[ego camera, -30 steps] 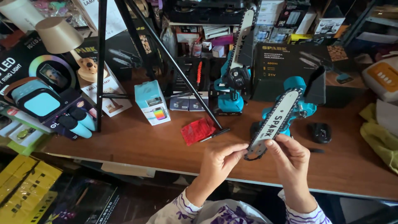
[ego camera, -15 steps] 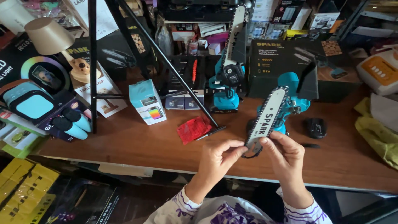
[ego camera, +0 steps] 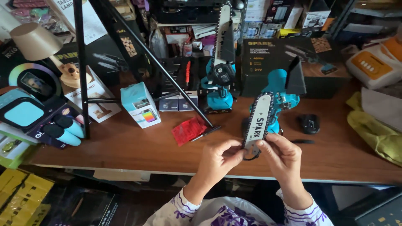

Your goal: Assembling a mini handheld chainsaw by fitting the chain to the bar and attaching it to the motor unit using a screwdriver.

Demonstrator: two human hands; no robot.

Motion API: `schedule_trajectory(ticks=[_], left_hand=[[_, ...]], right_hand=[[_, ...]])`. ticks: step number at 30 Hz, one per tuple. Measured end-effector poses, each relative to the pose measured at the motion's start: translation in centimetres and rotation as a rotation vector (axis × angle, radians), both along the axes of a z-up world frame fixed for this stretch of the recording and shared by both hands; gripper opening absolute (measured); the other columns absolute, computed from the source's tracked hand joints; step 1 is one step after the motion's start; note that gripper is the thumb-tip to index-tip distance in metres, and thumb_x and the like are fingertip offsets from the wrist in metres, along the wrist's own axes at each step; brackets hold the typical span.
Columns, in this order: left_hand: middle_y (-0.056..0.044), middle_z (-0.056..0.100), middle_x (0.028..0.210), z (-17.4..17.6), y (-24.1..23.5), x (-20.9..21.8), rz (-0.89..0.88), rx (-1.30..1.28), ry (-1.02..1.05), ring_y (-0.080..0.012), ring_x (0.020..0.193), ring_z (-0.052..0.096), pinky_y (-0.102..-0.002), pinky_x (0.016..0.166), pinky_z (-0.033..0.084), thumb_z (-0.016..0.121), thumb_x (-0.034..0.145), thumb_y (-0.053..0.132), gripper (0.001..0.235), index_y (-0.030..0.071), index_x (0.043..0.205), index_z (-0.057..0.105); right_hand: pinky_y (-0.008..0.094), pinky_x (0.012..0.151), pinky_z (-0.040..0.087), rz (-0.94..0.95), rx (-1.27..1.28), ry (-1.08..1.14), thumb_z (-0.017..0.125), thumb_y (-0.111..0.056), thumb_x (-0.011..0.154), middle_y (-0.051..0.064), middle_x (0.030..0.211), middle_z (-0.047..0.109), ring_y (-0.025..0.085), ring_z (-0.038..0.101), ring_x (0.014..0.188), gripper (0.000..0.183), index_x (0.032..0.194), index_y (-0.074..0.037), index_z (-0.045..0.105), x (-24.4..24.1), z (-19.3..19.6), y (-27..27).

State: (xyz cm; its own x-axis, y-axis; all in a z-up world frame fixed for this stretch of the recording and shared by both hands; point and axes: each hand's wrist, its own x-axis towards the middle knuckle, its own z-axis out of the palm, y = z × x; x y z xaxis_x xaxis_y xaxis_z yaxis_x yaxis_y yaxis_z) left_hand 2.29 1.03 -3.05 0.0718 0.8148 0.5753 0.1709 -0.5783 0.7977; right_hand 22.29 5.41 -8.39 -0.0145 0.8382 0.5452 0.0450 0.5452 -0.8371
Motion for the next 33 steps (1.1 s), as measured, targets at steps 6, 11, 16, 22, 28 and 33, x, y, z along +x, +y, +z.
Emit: schedule_trajectory(ticks=[6, 11, 16, 22, 28, 33], left_hand=[[-0.008, 0.080, 0.101, 0.5, 0.1, 1.1, -0.037, -0.047, 0.041, -0.0163, 0.083, 0.080, -0.025, 0.074, 0.067, 0.078, 0.090, 0.008, 0.017, 0.005, 0.105, 0.074], [-0.007, 0.081, 0.101, 0.0, 0.4, 2.0, -0.055, -0.109, 0.043, -0.0152, 0.086, 0.079, -0.025, 0.077, 0.066, 0.078, 0.089, 0.010, 0.014, 0.005, 0.103, 0.077], [-0.010, 0.080, 0.097, -1.0, 0.6, 2.4, -0.066, -0.083, 0.016, -0.0183, 0.083, 0.080, -0.027, 0.076, 0.067, 0.078, 0.090, 0.007, 0.013, 0.002, 0.102, 0.076], [-0.008, 0.081, 0.092, -2.5, 0.3, 2.1, -0.026, -0.071, 0.036, -0.0163, 0.079, 0.080, -0.026, 0.071, 0.064, 0.079, 0.089, 0.008, 0.014, 0.003, 0.100, 0.073], [0.001, 0.081, 0.088, -6.0, -0.9, 0.8, 0.069, -0.247, 0.086, -0.0073, 0.075, 0.076, -0.023, 0.070, 0.057, 0.076, 0.092, 0.018, 0.011, 0.011, 0.101, 0.077], [0.001, 0.079, 0.078, -8.8, -1.7, -0.4, 0.101, -0.416, 0.030, -0.0017, 0.070, 0.069, -0.022, 0.065, 0.053, 0.077, 0.092, 0.018, 0.008, 0.010, 0.094, 0.075]], right_hand=[[0.020, 0.075, 0.059, -0.002, 0.039, 0.026, 0.076, 0.000, 0.089, 0.008, 0.097, 0.072, 0.007, 0.063, 0.088, 0.018, 0.104, -0.001, 0.066, 1.3, -0.5, -0.1], [0.021, 0.064, 0.047, 0.003, 0.027, -0.008, 0.073, -0.004, 0.092, 0.004, 0.086, 0.066, 0.008, 0.053, 0.076, 0.009, 0.098, 0.001, 0.067, 1.4, 1.8, -0.8], [0.021, 0.064, 0.045, -0.009, -0.003, 0.015, 0.073, -0.002, 0.092, 0.004, 0.086, 0.064, 0.007, 0.052, 0.076, 0.011, 0.099, 0.002, 0.067, 1.6, 1.0, -0.8], [0.020, 0.070, 0.057, 0.019, -0.017, 0.053, 0.077, 0.000, 0.088, 0.008, 0.093, 0.071, 0.008, 0.063, 0.083, 0.016, 0.101, 0.000, 0.067, 1.3, -1.7, -0.3], [0.025, 0.077, 0.063, 0.082, -0.208, 0.119, 0.076, -0.003, 0.089, 0.011, 0.101, 0.078, 0.010, 0.068, 0.091, 0.019, 0.106, 0.001, 0.071, -0.3, -5.0, 0.1], [0.024, 0.080, 0.058, 0.150, -0.366, 0.043, 0.074, -0.009, 0.091, 0.007, 0.097, 0.080, 0.009, 0.068, 0.089, 0.017, 0.105, 0.000, 0.078, -2.8, -5.0, -0.1]])
